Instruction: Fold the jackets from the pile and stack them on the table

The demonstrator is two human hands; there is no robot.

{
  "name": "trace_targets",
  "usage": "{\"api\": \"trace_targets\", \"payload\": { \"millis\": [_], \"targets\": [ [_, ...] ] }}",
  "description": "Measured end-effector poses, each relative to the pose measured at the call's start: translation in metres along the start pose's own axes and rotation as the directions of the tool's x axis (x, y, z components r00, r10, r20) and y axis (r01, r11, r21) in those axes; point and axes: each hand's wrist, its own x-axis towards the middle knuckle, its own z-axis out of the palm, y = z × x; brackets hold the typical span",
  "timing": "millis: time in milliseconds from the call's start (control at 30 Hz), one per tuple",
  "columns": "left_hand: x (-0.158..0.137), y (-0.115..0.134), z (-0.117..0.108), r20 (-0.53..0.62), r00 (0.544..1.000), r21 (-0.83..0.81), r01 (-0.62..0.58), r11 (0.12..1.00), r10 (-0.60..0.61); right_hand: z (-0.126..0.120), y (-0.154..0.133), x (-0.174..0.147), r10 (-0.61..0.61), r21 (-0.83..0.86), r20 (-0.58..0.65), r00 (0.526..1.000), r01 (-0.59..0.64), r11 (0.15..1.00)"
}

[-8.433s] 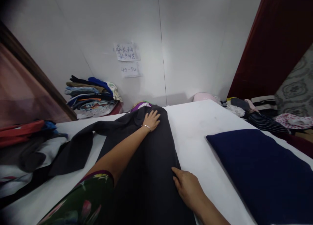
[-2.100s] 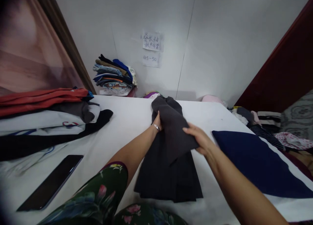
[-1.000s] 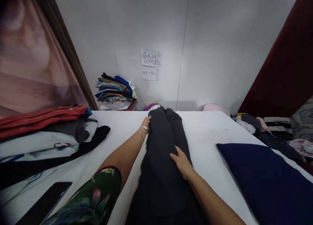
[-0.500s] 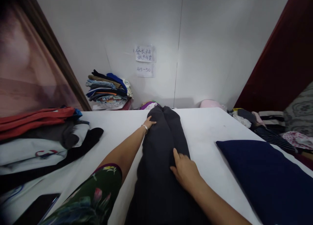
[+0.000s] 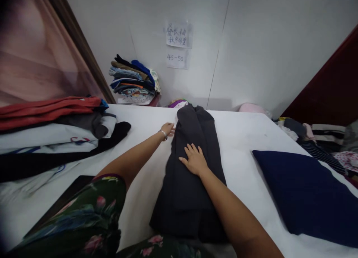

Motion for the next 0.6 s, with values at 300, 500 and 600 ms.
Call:
{"api": "trace_targets", "payload": {
  "millis": [300,500,600],
  "targets": [
    [-0.148,-0.077,-0.023,0.162,0.973,0.208,0.127,0.970,-0.162,-0.006,0.001,0.002,0.012,0.039,-0.039,0.999,-0.011,0.999],
    [-0.215,-0.105,-0.028,0.321,0.946,0.083,-0.069,0.994,0.039,-0.005,-0.003,-0.007,0.095,0.094,-0.045,0.994,-0.091,0.991],
    [-0.227,-0.115,-0.044,0.323,0.946,0.113,0.000,0.994,-0.037,0.001,-0.011,-0.014,0.068,0.002,-0.061,0.996,-0.068,0.998]
  ]
}}
